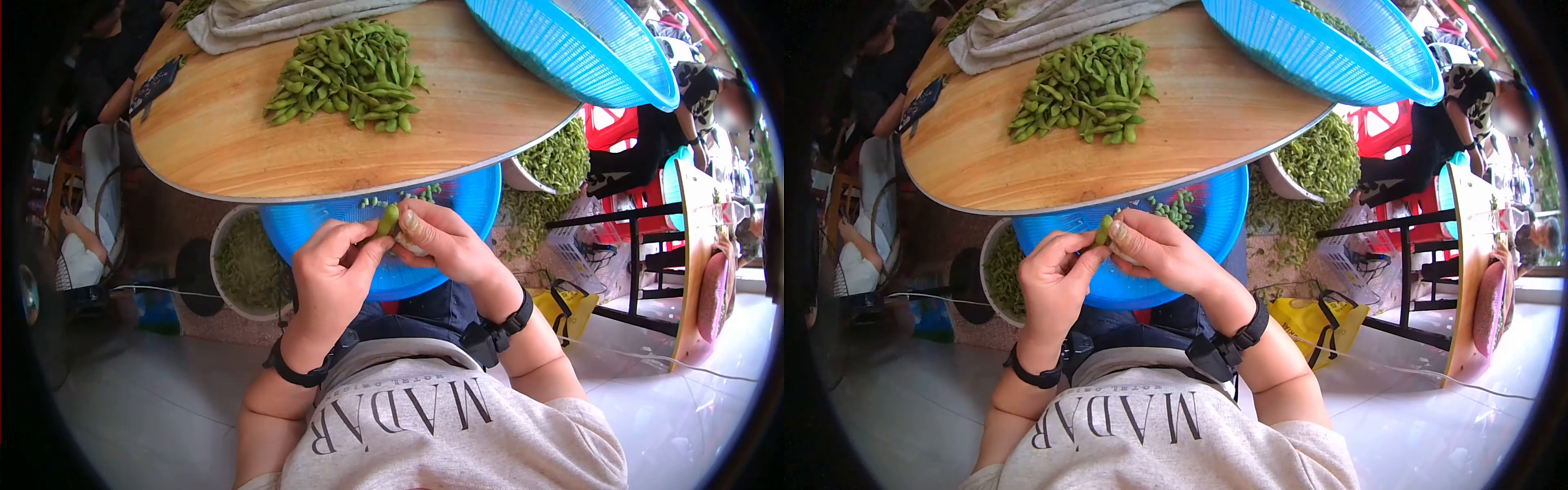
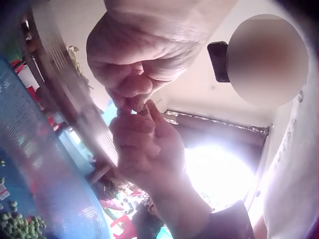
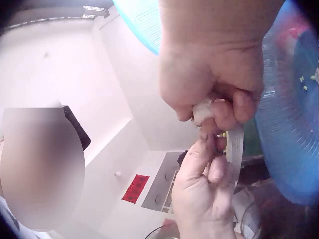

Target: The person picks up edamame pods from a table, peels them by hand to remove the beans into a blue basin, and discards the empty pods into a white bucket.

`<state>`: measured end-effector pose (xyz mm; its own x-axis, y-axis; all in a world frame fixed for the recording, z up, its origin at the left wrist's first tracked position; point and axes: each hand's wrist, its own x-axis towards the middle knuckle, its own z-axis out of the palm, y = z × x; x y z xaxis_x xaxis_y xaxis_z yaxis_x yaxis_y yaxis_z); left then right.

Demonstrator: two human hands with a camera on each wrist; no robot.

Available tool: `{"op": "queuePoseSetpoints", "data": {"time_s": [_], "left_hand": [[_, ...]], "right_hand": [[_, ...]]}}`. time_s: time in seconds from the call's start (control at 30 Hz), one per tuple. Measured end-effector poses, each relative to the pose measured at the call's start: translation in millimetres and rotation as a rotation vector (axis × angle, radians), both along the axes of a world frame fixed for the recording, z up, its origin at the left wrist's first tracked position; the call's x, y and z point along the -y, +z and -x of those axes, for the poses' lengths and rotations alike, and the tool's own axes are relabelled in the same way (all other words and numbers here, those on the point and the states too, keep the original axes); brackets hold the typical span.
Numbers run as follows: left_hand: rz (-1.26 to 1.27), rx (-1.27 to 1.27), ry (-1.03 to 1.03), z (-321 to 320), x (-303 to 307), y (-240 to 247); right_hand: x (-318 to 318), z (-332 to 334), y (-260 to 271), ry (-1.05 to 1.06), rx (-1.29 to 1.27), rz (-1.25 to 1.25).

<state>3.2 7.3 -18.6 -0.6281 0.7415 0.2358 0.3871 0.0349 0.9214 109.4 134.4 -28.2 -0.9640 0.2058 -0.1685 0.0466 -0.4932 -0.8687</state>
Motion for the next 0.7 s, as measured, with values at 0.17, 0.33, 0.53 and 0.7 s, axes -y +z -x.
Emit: {"op": "queuePoseSetpoints", "data": {"time_s": [0.17,0.33,0.53,0.7], "left_hand": [[-0.003,0.027,-0.003,-2.2,0.6,-1.7],[-0.044,0.100,0.004,-3.5,0.5,-8.6],[-0.036,0.707,0.031,-4.5,-3.4,-4.4],[-0.033,1.025,0.016,8.0,-8.8,-9.1]], "right_hand": [[0.5,0.5,1.0,-0.015,0.004,-0.061],[6.0,2.3,-0.4,-0.105,0.007,-0.148],[12.5,4.0,-3.8,-0.210,-0.030,-0.450],[7.1,1.8,-2.7,-0.144,-0.057,-0.609]]}}
